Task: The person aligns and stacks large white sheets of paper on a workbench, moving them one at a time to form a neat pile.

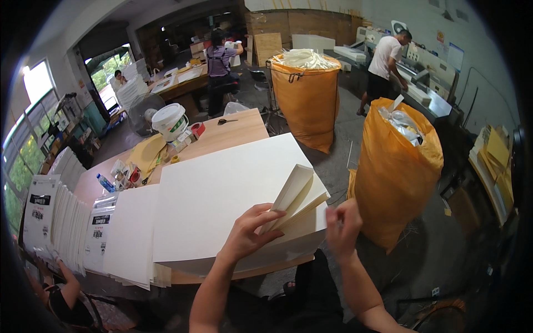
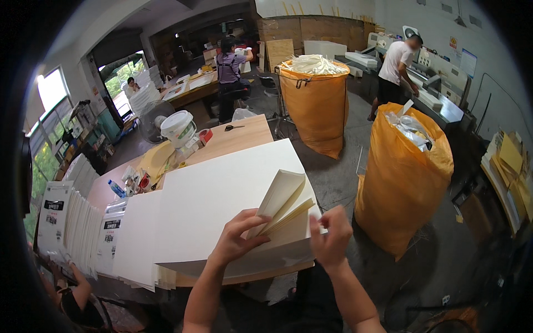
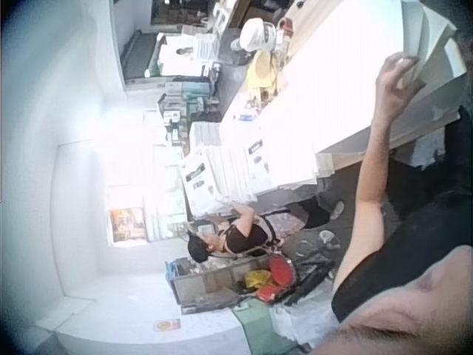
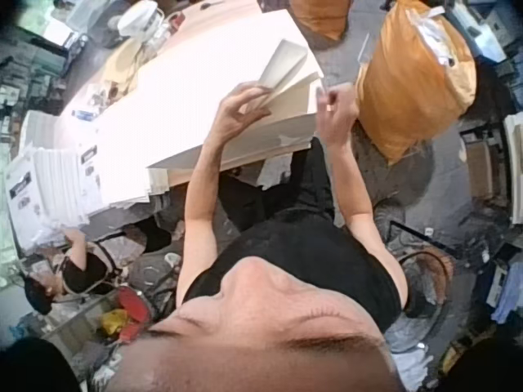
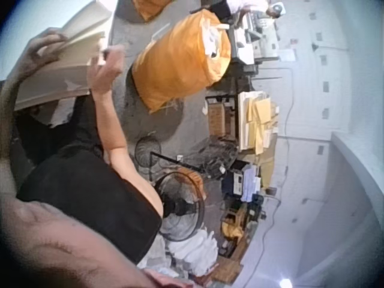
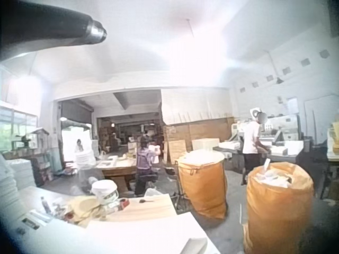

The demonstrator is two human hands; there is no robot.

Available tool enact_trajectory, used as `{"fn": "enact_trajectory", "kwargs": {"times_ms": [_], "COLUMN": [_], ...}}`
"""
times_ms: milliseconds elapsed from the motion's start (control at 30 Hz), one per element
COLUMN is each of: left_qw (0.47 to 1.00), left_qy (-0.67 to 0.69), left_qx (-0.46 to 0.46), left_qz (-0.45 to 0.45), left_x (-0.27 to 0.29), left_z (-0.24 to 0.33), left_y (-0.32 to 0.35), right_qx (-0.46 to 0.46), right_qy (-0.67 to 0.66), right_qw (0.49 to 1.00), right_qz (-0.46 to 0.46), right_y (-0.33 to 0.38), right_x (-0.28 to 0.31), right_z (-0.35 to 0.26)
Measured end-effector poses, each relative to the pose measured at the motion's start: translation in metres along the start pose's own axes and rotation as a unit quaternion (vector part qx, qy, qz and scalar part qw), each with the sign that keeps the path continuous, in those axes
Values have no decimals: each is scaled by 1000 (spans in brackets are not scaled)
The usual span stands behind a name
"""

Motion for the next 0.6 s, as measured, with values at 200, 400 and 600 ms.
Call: {"fn": "enact_trajectory", "kwargs": {"times_ms": [200,400,600], "left_qw": [974,964,958], "left_qy": [-184,-244,-265], "left_qx": [-114,-83,-102], "left_qz": [-66,-61,-48], "left_x": [-20,-20,-30], "left_z": [17,10,1], "left_y": [4,3,-4], "right_qx": [84,-26,19], "right_qy": [62,28,7], "right_qw": [935,932,981], "right_qz": [-338,-360,-195], "right_y": [35,32,24], "right_x": [-35,-42,-12], "right_z": [4,2,16]}}
Point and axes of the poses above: each hand's wrist, its own y-axis away from the middle knuckle, its own x-axis out of the back of the hand, z = x × y, the point moved 6 cm from there along -y, towards the middle knuckle, and after that the axes turned 7 degrees about -y, right-handed, at the moved point
